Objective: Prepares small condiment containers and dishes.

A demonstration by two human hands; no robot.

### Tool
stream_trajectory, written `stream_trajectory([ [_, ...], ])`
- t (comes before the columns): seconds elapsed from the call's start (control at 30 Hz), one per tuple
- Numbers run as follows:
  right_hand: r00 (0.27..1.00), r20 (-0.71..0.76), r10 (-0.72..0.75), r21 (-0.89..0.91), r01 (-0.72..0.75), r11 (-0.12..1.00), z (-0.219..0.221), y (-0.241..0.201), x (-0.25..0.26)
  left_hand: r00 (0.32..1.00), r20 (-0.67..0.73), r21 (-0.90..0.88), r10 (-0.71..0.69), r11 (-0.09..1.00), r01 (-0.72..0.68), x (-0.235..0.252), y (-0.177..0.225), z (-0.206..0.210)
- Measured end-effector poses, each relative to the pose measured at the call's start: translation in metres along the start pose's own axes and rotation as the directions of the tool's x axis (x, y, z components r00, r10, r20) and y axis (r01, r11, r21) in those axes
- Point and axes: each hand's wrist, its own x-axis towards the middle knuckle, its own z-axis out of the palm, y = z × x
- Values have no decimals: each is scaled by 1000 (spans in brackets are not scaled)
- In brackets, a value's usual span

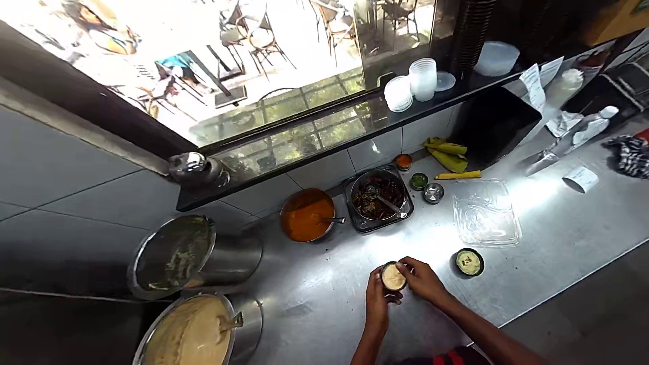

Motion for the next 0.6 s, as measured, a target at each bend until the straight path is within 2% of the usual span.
stream_trajectory([
  [0.07,999,-25,26,-24,-27,999,-12,9,7,996,-1,171,89,981,-87,12,-2,7],
  [0.17,993,-116,-4,-149,-13,989,-36,7,13,961,15,409,275,876,-257,28,1,14],
  [0.27,950,-285,-130,-404,5,915,-59,-13,14,894,5,557,449,741,-375,31,12,8],
  [0.33,899,-349,-265,-454,86,887,-69,-30,22,858,-41,589,512,706,-393,26,21,-2],
  [0.4,854,-320,-411,-475,231,849,-72,-47,41,854,-62,580,516,715,-390,16,26,-16],
  [0.5,803,-181,-568,-509,418,752,-66,-79,85,862,-64,576,503,724,-380,3,24,-39],
  [0.6,788,19,-615,-600,502,623,-57,-113,134,873,-88,595,479,729,-340,-10,26,-57],
])
